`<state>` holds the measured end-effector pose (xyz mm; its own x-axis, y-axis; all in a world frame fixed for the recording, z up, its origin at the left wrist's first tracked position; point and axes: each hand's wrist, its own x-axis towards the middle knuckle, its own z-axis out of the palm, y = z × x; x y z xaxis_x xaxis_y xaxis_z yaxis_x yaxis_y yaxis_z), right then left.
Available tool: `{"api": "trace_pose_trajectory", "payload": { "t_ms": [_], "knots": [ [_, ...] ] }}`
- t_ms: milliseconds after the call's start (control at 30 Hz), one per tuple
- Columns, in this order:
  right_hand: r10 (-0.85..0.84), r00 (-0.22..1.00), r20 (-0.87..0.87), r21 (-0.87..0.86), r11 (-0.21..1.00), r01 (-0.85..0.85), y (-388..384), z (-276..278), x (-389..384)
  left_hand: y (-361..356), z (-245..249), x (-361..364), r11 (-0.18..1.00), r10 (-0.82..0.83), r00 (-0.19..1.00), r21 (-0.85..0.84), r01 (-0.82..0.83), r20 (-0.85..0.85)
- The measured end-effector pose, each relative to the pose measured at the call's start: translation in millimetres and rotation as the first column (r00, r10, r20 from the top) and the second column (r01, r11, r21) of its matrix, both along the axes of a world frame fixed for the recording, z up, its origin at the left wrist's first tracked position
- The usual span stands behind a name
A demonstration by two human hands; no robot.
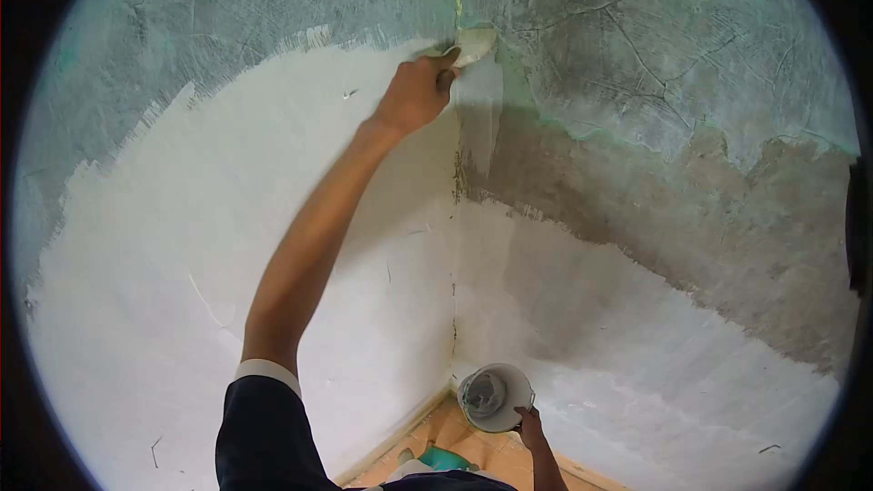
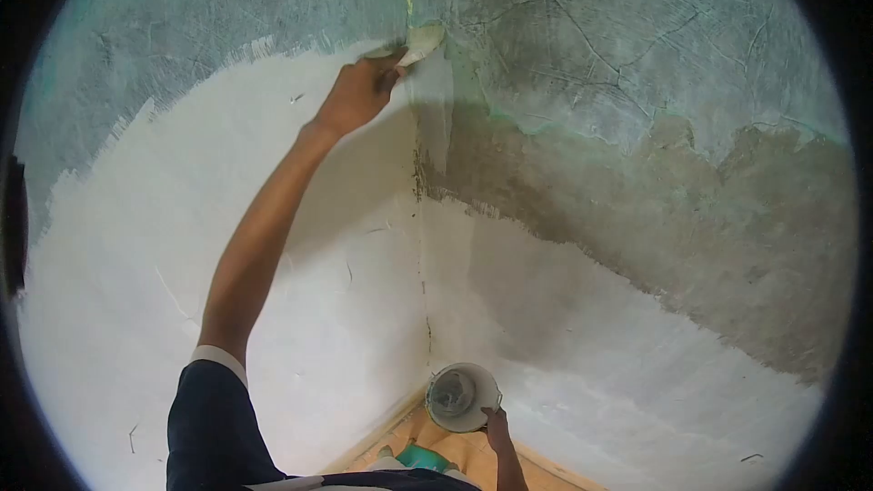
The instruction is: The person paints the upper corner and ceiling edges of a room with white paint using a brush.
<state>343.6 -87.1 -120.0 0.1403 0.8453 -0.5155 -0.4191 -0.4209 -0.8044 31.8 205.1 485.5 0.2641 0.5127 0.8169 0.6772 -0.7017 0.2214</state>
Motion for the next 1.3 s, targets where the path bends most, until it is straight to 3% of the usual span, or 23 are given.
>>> {"api": "trace_pose_trajectory", "payload": {
  "t_ms": [33, 67, 167, 300, 367, 400, 633, 767, 833, 967, 1033, 1067, 1133, 1267, 1300],
  "knots": [
    [-0.001, 1.000, 0.000, 0.001, 1.000, 0.001, -1.0, -0.4, -0.1, -1.3, -4.8, 5.1, 0.997, -0.056, 0.997, 0.059, 0.053, 0.047],
    [-0.002, 1.000, -0.028, 0.033, 0.999, 0.003, -2.1, -0.4, -0.8, -4.9, -11.6, 5.5, 0.994, 0.043, 0.998, -0.099, -0.040, 0.034],
    [-0.001, 1.000, -0.031, 0.042, 0.999, 0.003, -4.2, -2.2, 2.3, -5.5, -41.9, 1.3, 0.989, 0.005, 1.000, -0.149, -0.003, 0.010],
    [0.082, 0.997, 0.010, 0.043, 0.996, -0.083, -3.0, -4.0, 6.4, 8.2, -91.5, -11.0, 0.993, -0.095, 0.993, -0.073, 0.090, -0.071],
    [0.081, 0.997, 0.016, 0.045, 0.996, -0.081, 0.1, -9.7, 5.2, -18.9, -98.7, -3.3, 0.934, 0.022, 0.994, -0.352, -0.060, -0.111],
    [0.072, 0.997, 0.023, 0.051, 0.996, -0.073, 1.3, -9.3, 4.7, -17.5, -112.6, -3.0, 0.952, 0.022, 0.985, -0.299, -0.073, -0.170],
    [0.081, 0.997, 0.018, 0.044, 0.996, -0.082, 1.0, -7.1, -4.8, -27.2, -200.2, 8.5, 0.940, -0.037, 0.999, -0.341, 0.034, -0.004],
    [0.118, 0.992, 0.044, 0.063, 0.991, -0.121, -1.7, -3.5, -3.1, -24.4, -169.8, -0.4, 0.910, -0.029, 0.984, -0.411, -0.046, -0.174],
    [0.134, 0.990, 0.048, 0.055, 0.989, -0.136, -8.4, 2.1, -2.2, -18.7, -136.7, 1.4, 0.904, -0.117, 0.909, -0.422, -0.070, -0.401],
    [0.093, 0.993, 0.069, 0.036, 0.995, -0.096, -16.4, -0.9, 2.5, 6.8, -100.8, 7.5, 0.917, -0.077, 0.947, -0.394, -0.055, -0.311],
    [0.073, 0.996, 0.057, 0.038, 0.996, -0.075, -18.9, -0.8, 5.5, 6.1, -86.8, 4.1, 0.982, -0.068, 0.930, -0.191, -0.003, -0.362],
    [0.053, 0.998, 0.032, 0.051, 0.997, -0.054, -19.8, -3.4, 7.0, 3.6, -79.0, -0.1, 0.981, -0.068, 0.929, -0.196, -0.005, -0.364],
    [0.029, 1.000, 0.003, 0.058, 0.998, -0.029, -22.2, -7.7, 7.1, -8.8, -60.4, -4.4, 0.987, -0.019, 0.993, -0.161, 0.000, -0.117],
    [-0.004, 1.000, -0.004, 0.042, 0.999, 0.004, -20.7, -20.9, 10.8, -19.2, -68.2, -3.7, 0.989, 0.021, 0.996, -0.146, -0.033, -0.086],
    [-0.013, 1.000, 0.011, 0.035, 0.999, 0.013, -20.9, -23.1, 9.5, -14.8, -86.2, -2.5, 0.996, -0.009, 1.000, -0.094, 0.009, -0.003]
  ]
}}
